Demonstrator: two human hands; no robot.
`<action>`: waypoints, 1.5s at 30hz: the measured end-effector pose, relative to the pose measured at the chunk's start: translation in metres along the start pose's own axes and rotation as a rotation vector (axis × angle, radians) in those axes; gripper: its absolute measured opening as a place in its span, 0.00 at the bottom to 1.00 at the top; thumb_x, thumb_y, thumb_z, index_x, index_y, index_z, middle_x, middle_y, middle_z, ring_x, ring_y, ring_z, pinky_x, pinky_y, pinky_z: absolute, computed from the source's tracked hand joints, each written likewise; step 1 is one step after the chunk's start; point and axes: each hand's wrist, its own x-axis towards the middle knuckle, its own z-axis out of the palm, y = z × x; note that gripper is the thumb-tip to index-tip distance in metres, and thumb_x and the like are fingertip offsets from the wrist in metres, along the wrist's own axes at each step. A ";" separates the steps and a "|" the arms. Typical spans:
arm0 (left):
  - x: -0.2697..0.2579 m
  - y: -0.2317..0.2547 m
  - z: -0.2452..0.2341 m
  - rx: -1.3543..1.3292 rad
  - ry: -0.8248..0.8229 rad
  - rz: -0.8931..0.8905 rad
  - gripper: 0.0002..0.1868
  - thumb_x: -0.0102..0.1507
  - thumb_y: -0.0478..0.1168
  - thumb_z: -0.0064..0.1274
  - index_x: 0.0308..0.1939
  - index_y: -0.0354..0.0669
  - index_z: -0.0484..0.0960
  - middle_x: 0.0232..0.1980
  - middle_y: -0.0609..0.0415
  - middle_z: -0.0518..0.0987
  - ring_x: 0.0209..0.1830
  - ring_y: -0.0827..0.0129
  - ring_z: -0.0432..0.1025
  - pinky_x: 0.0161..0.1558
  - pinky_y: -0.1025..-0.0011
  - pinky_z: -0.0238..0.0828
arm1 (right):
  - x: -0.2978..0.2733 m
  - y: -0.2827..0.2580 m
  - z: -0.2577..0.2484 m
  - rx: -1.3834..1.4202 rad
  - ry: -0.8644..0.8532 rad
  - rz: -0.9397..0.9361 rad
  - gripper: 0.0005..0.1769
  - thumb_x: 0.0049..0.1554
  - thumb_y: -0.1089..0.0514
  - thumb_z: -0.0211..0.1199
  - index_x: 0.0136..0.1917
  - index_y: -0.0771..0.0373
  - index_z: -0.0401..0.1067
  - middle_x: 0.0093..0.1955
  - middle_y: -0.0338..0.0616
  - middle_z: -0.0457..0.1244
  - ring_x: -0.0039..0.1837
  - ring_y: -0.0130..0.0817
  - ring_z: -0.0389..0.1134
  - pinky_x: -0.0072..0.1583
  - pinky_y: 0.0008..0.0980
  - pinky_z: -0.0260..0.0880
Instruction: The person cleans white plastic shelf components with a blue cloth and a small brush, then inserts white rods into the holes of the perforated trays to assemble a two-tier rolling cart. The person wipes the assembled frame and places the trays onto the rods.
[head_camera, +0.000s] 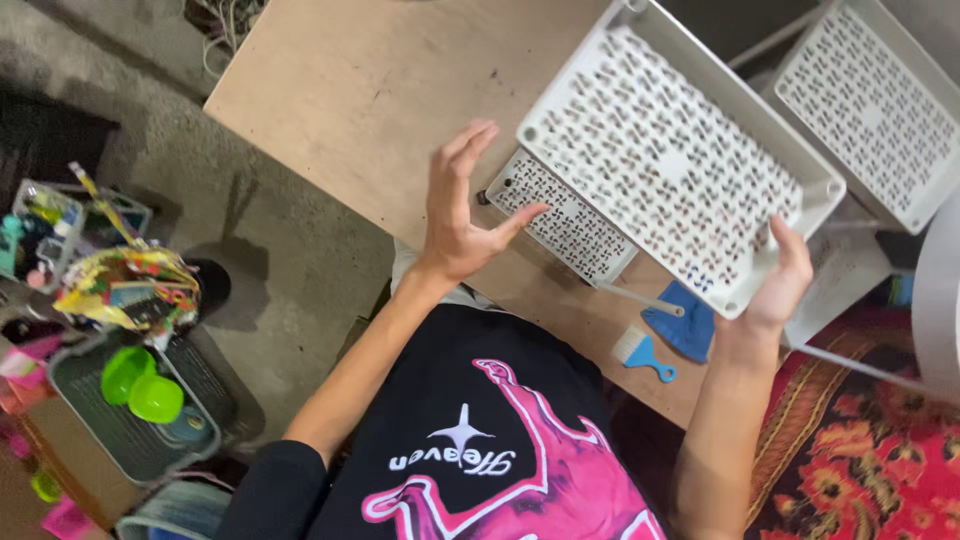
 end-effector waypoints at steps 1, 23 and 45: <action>-0.005 -0.006 0.002 0.001 -0.019 -0.035 0.45 0.60 0.44 0.73 0.75 0.48 0.62 0.74 0.47 0.67 0.76 0.58 0.61 0.76 0.58 0.61 | -0.001 0.002 -0.003 0.016 0.017 0.034 0.25 0.64 0.57 0.52 0.72 0.69 0.64 0.68 0.49 0.66 0.67 0.40 0.70 0.70 0.39 0.71; -0.034 -0.016 0.042 -0.239 0.104 -0.287 0.28 0.65 0.23 0.57 0.68 0.45 0.74 0.61 0.48 0.81 0.59 0.61 0.80 0.59 0.69 0.79 | -0.038 0.021 -0.028 -0.171 0.112 0.088 0.27 0.66 0.54 0.50 0.75 0.66 0.61 0.67 0.48 0.65 0.67 0.40 0.69 0.71 0.40 0.70; -0.031 -0.023 0.031 -0.192 -0.026 -0.125 0.30 0.58 0.28 0.52 0.65 0.50 0.80 0.65 0.49 0.78 0.62 0.60 0.78 0.63 0.65 0.80 | -0.040 0.029 -0.021 -0.225 0.122 0.113 0.30 0.65 0.52 0.49 0.76 0.66 0.57 0.69 0.48 0.63 0.68 0.38 0.68 0.70 0.39 0.71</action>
